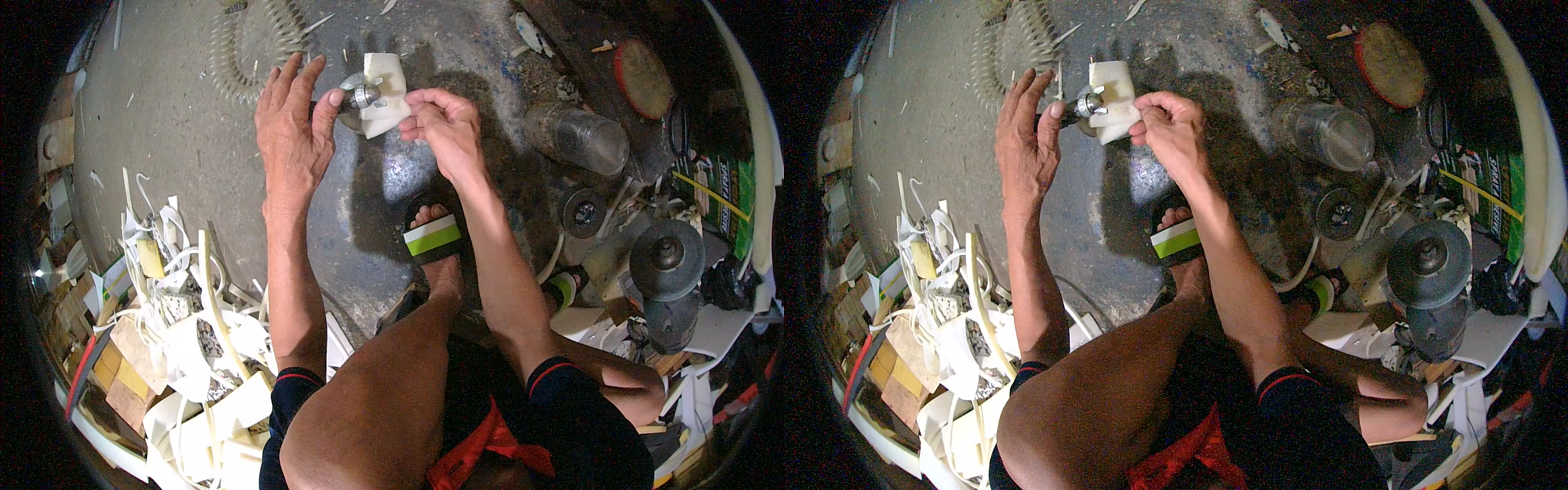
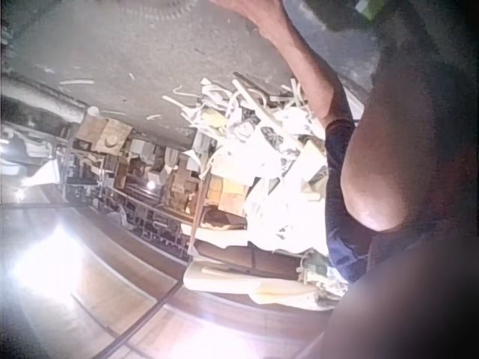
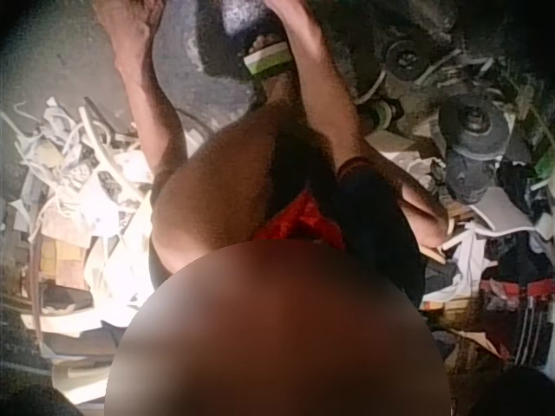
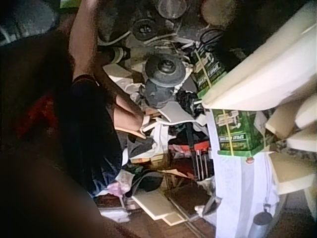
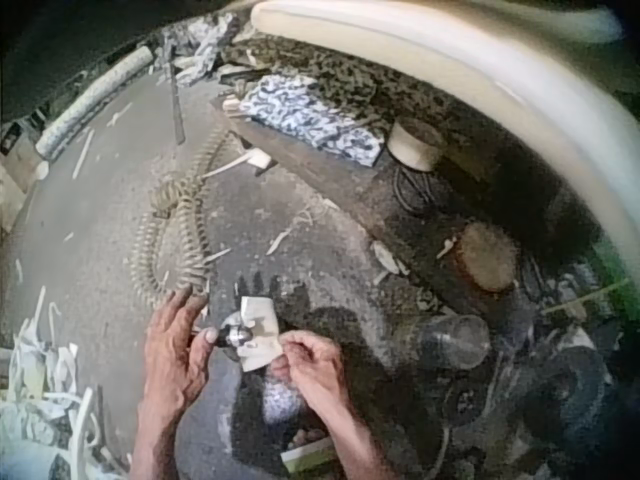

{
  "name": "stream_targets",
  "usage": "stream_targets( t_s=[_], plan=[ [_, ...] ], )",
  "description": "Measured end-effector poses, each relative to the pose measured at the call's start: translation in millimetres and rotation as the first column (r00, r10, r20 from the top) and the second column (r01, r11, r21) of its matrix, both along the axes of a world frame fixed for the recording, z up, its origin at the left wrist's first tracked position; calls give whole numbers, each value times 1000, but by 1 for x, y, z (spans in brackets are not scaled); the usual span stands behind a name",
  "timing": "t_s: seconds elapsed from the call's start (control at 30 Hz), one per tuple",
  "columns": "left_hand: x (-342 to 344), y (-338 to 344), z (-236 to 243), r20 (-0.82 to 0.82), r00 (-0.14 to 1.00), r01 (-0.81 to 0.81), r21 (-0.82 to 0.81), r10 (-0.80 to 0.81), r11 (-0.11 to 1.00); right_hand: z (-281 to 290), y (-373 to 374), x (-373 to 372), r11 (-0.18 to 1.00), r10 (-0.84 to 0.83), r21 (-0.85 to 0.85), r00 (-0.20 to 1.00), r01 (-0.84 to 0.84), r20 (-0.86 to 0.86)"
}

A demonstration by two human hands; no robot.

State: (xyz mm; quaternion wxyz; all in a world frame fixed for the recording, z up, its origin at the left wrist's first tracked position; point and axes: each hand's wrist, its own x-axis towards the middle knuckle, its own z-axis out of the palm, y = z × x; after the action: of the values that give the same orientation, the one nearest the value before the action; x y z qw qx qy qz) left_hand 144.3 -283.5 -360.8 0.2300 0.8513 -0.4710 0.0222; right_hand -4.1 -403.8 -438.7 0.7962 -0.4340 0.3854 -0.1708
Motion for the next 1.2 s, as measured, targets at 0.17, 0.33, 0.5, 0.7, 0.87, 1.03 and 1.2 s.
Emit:
stream_targets(
  t_s=[0.17, 0.33, 0.5, 0.7, 0.87, 1.03, 1.2],
  plan=[
    [0, 0, -1, -9, 1000, 15, -29, -15, 999, -3, 3, -5, 997, -69, -48, 997, 67, -30],
    [0, 0, 0, -2, 1000, 14, -23, -14, 1000, -7, 2, -8, 998, -23, -65, 996, 18, -91],
    [0, 0, 1, -13, 1000, 12, -22, -13, 1000, -9, 0, -13, 995, -71, -77, 993, 64, -92],
    [-3, 1, 4, -182, 983, -53, -143, 27, 988, -7, -3, -29, 996, -69, -73, 986, 59, -149],
    [3, 9, 5, -343, 939, -112, -339, -12, 934, 0, 1, -61, 986, -44, -169, 979, 10, -200],
    [7, 34, 13, -286, 947, -253, -391, 145, 885, 23, -8, -135, 954, -5, -279, 924, -110, -383],
    [-22, 74, 13, -385, 869, -421, -247, 311, 873, 58, -19, -237, 778, 166, -399, 772, -485, -613]
  ],
)
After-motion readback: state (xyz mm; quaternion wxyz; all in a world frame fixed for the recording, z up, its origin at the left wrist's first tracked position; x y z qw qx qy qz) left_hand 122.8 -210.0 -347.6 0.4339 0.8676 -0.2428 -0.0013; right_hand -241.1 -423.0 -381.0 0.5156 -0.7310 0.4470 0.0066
